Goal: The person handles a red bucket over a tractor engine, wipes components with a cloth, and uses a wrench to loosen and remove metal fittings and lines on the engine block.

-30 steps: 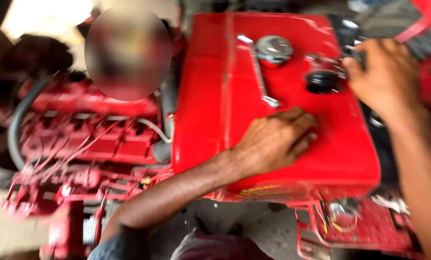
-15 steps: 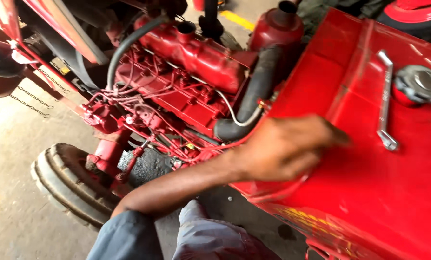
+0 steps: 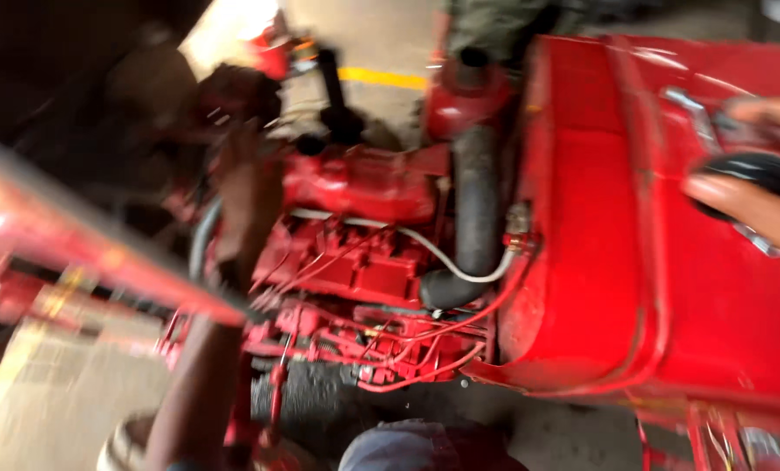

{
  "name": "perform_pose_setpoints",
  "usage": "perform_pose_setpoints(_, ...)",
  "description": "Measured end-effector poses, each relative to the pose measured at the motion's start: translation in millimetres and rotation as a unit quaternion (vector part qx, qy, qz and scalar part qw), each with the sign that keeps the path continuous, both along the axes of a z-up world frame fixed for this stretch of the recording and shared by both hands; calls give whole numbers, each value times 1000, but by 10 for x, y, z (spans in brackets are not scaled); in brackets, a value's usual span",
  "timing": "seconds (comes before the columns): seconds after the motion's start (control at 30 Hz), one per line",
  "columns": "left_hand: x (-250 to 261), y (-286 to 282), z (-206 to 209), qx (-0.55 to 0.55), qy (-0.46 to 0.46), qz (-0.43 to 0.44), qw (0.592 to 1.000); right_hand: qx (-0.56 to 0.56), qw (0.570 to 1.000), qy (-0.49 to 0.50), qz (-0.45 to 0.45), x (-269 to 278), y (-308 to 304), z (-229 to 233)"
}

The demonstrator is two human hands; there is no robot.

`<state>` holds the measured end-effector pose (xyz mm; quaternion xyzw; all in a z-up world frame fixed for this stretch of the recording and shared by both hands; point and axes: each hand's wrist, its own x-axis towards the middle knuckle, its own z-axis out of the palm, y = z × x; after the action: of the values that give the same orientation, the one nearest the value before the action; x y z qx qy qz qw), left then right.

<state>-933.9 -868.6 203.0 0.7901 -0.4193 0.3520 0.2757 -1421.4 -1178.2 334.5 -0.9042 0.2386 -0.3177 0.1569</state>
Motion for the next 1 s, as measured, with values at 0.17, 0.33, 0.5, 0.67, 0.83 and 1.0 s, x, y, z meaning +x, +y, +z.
perform_pose_setpoints(0.17,-1061,-239,628,-58,135,-289,946,-54,984,108,-135,103,126,305)
perform_pose_setpoints(0.33,-2045,-789,1248,-20,147,-529,835,-119,935,196,-269,-71,-141,410)
perform_pose_setpoints(0.5,-2675,-1554,1462,18,85,-617,782,-17,963,118,-240,-434,-650,355)
perform_pose_setpoints(0.67,-3209,-2367,1495,54,38,-617,784,118,966,59,-223,-575,-984,341)
perform_pose_setpoints(0.83,-3499,-3017,1571,85,16,-554,828,-52,978,152,-132,-532,-1070,148)
perform_pose_setpoints(1.0,-3666,-3247,1502,137,27,-526,839,66,995,42,-55,-889,-1278,299)
